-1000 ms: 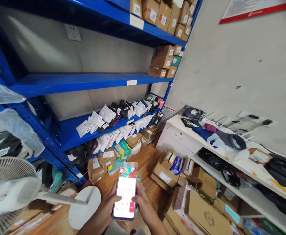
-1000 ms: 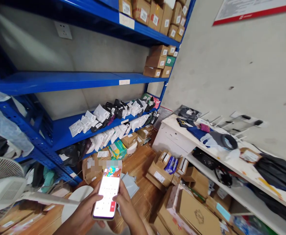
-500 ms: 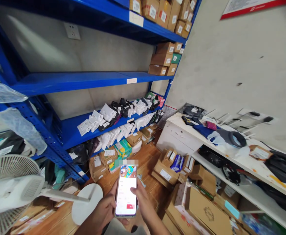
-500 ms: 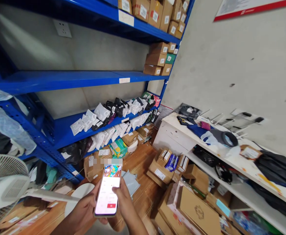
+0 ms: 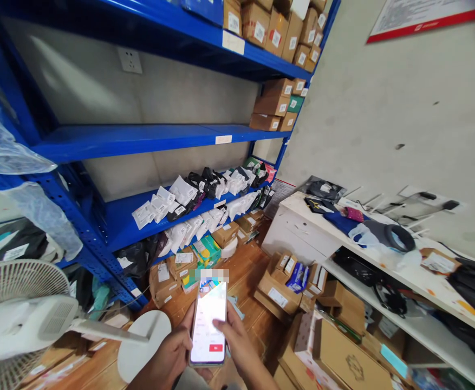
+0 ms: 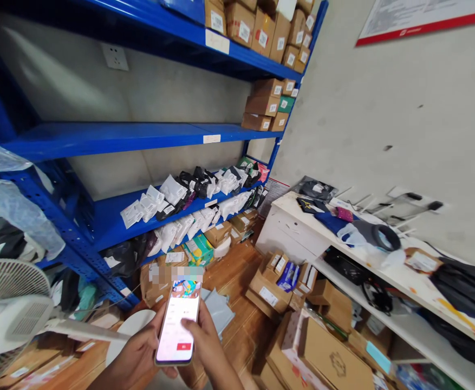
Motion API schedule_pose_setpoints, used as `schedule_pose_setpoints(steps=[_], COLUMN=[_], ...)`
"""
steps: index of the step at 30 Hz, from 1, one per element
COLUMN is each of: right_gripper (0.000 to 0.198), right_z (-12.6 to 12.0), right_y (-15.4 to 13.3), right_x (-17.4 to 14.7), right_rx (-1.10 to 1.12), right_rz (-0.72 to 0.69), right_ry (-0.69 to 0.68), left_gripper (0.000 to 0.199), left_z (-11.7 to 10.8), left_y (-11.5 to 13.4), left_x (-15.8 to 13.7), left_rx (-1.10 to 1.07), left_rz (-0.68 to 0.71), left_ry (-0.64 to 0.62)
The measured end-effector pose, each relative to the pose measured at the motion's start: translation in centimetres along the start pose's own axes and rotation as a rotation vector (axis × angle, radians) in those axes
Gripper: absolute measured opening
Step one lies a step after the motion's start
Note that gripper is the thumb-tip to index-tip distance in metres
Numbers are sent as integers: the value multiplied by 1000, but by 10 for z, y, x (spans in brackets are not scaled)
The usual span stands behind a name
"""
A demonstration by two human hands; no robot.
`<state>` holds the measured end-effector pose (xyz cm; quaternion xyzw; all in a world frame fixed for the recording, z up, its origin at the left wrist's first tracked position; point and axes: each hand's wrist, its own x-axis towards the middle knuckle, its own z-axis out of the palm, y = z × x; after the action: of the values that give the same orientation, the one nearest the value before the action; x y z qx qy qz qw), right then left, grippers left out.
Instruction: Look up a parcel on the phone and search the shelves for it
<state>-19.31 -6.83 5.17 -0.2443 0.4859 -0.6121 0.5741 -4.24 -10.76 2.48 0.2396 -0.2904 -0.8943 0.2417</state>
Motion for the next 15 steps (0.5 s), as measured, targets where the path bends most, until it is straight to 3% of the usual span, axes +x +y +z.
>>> schedule_pose_setpoints(steps=[3,5,12,15], right_gripper=[44,45,56,53], right_z=[10,16,37,38], right_y=[-1,0,8,21], right_x=[9,16,28,31], right_rx=[-13,-17,68,87], right_rz=[-4,-11,13,2], right_ry=[171,200,155,75], left_gripper=[103,106,107,107], left_z=[-1,-1,-13,-16], left_y=[4,7,22,28], left_x=[-1,-1,1,3], left_rx=[-4,9,39,110], left_rz=[-2,0,-15,-44], left_ry=[-1,8,26,69])
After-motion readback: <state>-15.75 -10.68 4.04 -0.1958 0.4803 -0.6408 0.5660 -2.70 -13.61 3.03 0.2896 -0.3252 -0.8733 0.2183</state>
